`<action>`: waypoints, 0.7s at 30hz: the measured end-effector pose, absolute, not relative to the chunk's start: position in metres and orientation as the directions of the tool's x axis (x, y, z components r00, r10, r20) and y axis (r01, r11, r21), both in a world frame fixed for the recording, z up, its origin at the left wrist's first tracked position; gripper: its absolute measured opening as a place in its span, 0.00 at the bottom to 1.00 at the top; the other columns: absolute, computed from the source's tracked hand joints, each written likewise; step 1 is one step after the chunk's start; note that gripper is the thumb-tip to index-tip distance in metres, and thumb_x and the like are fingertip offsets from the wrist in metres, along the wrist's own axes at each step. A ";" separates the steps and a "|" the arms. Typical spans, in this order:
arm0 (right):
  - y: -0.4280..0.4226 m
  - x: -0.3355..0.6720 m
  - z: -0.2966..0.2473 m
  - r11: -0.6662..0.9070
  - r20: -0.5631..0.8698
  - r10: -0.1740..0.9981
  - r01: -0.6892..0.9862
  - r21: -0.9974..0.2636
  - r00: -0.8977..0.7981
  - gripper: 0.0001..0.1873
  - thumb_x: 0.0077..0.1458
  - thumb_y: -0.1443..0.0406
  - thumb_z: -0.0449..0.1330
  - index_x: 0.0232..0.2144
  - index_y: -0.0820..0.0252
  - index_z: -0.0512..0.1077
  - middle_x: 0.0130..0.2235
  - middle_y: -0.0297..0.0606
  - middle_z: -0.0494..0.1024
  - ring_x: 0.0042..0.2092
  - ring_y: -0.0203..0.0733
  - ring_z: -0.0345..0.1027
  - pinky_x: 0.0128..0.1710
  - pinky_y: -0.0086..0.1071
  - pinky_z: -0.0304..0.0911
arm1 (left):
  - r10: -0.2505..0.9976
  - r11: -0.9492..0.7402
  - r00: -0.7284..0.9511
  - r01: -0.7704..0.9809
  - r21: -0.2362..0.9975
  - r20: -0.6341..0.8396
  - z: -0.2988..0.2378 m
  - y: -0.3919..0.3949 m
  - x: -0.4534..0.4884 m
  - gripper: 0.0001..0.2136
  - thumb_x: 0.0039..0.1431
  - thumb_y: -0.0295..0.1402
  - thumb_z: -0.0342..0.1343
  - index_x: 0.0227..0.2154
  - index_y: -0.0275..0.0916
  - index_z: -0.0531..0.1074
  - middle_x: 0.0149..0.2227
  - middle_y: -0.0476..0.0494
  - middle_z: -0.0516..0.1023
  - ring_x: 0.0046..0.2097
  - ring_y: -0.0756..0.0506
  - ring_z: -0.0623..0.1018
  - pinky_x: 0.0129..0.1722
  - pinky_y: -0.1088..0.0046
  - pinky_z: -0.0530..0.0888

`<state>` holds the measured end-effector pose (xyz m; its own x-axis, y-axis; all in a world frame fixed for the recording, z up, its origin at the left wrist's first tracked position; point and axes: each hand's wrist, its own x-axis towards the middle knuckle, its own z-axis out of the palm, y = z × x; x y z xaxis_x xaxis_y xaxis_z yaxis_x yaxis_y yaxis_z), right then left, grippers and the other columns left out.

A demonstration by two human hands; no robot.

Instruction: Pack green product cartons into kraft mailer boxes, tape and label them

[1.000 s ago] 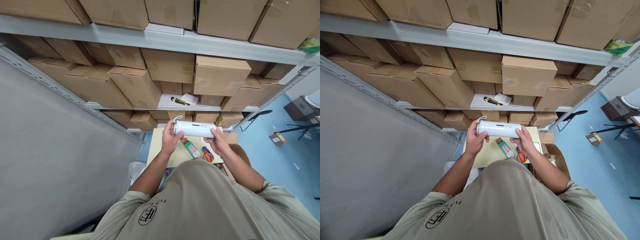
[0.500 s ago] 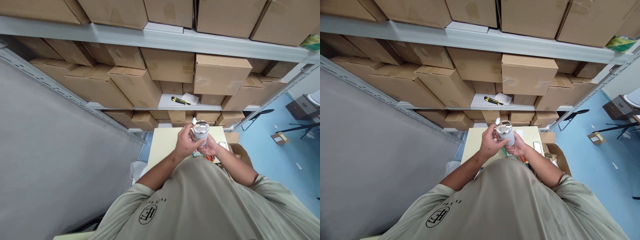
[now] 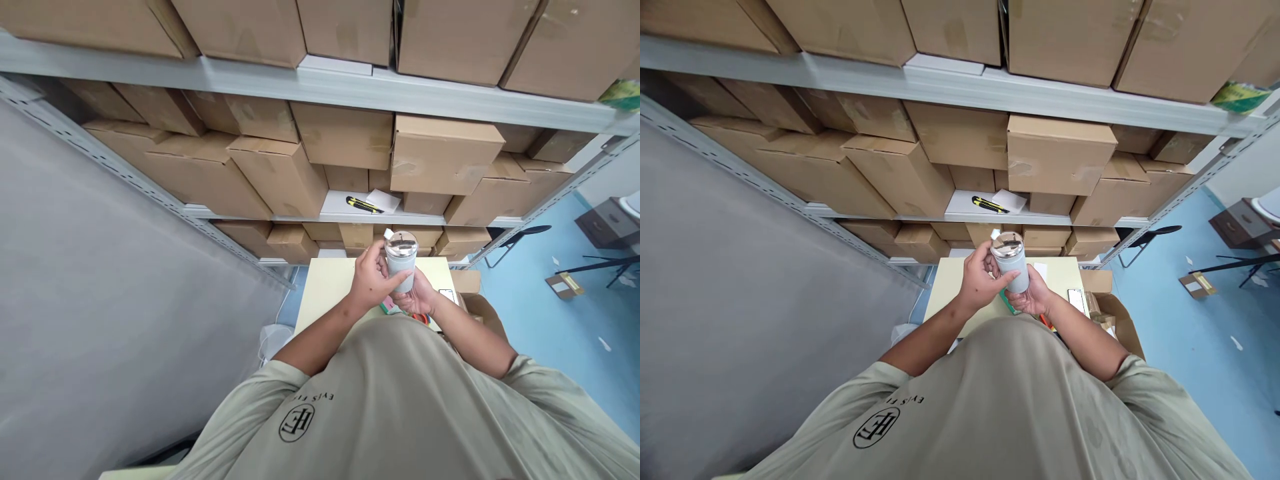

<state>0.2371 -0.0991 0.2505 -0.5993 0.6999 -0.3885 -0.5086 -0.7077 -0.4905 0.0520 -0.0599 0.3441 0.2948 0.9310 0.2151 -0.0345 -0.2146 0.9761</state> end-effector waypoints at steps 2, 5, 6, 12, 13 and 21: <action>-0.101 0.232 0.257 -0.678 -0.383 0.730 -0.533 -0.506 -0.566 0.29 0.66 0.37 0.56 0.37 0.56 0.70 0.23 0.33 0.71 0.19 0.34 0.53 0.14 0.24 0.50 | 0.935 -0.195 0.290 -0.059 0.979 0.204 0.346 -0.055 0.051 0.31 0.39 0.39 0.83 0.48 0.44 0.79 0.25 0.57 0.70 0.30 0.47 0.68 0.33 0.72 0.66; -0.102 0.224 0.270 -0.619 -0.390 0.784 -0.568 -0.542 -0.483 0.33 0.68 0.36 0.53 0.37 0.58 0.72 0.24 0.36 0.74 0.19 0.34 0.54 0.14 0.24 0.50 | 0.940 -0.164 0.287 -0.101 0.981 0.187 0.347 -0.047 0.051 0.31 0.40 0.37 0.82 0.49 0.43 0.79 0.26 0.57 0.72 0.31 0.47 0.70 0.32 0.73 0.66; -0.102 0.221 0.274 -0.596 -0.392 0.803 -0.580 -0.555 -0.449 0.34 0.69 0.35 0.51 0.37 0.59 0.73 0.24 0.36 0.76 0.19 0.34 0.55 0.15 0.24 0.51 | 0.939 -0.159 0.287 -0.121 0.980 0.188 0.347 -0.045 0.051 0.30 0.41 0.38 0.82 0.49 0.43 0.79 0.28 0.55 0.74 0.32 0.47 0.72 0.33 0.73 0.67; -0.109 0.196 0.292 -0.515 -0.368 0.857 -0.590 -0.622 -0.360 0.44 0.68 0.26 0.49 0.40 0.60 0.77 0.32 0.43 0.83 0.22 0.35 0.66 0.15 0.24 0.53 | 0.954 -0.062 0.257 -0.334 0.941 0.154 0.344 -0.035 0.053 0.29 0.49 0.52 0.80 0.46 0.41 0.77 0.40 0.45 0.84 0.40 0.43 0.82 0.39 0.70 0.77; -0.111 0.191 0.294 -0.504 -0.358 0.863 -0.584 -0.637 -0.356 0.44 0.68 0.26 0.51 0.41 0.60 0.77 0.32 0.43 0.83 0.23 0.36 0.68 0.15 0.24 0.54 | 0.958 0.011 0.268 -0.386 0.922 0.101 0.342 -0.035 0.053 0.30 0.50 0.56 0.78 0.46 0.41 0.76 0.40 0.45 0.85 0.39 0.43 0.82 0.38 0.70 0.77; -0.116 0.178 0.311 -0.494 -0.340 0.861 -0.461 -0.737 -0.378 0.39 0.72 0.31 0.55 0.41 0.62 0.78 0.29 0.43 0.83 0.26 0.40 0.75 0.19 0.25 0.63 | 0.847 0.497 0.473 -0.538 0.681 -0.244 0.329 -0.038 0.050 0.32 0.58 0.63 0.71 0.42 0.33 0.80 0.32 0.38 0.86 0.33 0.41 0.85 0.33 0.68 0.80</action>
